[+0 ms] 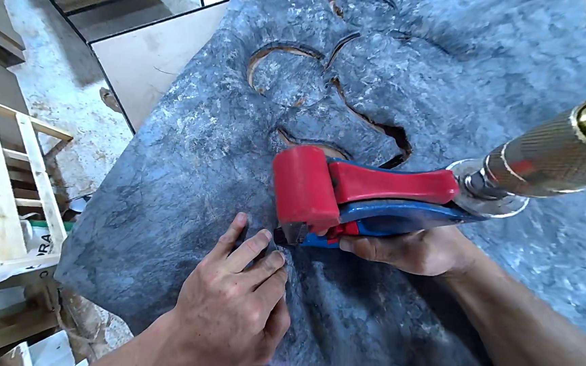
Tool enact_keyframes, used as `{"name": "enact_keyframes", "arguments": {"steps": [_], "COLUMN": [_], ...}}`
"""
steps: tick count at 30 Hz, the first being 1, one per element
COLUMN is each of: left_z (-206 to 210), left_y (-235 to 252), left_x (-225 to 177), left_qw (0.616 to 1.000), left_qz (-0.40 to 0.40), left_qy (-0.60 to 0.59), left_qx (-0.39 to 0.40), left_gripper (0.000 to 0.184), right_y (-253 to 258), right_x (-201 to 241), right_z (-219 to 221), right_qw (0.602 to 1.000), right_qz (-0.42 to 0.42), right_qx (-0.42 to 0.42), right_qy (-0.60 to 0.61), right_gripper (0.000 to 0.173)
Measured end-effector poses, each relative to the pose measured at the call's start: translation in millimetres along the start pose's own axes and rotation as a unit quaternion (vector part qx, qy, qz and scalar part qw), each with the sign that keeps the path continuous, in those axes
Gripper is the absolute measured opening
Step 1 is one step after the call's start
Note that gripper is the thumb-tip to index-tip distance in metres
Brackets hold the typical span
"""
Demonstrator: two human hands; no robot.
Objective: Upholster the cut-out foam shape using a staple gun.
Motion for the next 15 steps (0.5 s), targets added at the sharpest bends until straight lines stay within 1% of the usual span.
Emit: {"name": "enact_keyframes", "arguments": {"steps": [3, 7, 15], "left_z": [0.1, -0.3, 0.3], "left_y": [-0.4, -1.4, -2.2], "left_x": [0.4, -0.5, 0.0], "left_qw": [1.0, 1.0, 1.0], "left_qz": [0.001, 0.008, 0.007], "left_qy": [-0.001, -0.001, -0.001], "left_qx": [-0.002, -0.007, -0.003], "left_gripper": [0.028, 0.026, 0.025], "right_y": [3.4, 14.5, 16.2], "right_x": [-3.5, -7.1, -14.2], "right_z": [-1.4, -3.5, -4.3], "right_qw": [1.0, 0.995, 0.994], "right_qz": [0.011, 0.025, 0.016], "right_qx": [0.022, 0.069, 0.062], "right_qy": [0.013, 0.064, 0.084], "right_gripper": [0.028, 0.029, 0.027]}}
Point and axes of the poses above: each hand's wrist, its own y-axis towards the middle knuckle, its own z-axis out of the palm, x = y × z, the point moved 8 cm from there along y, towards the middle knuckle, and after that the axes turned 14 degrees about y, right-handed, at the moved point
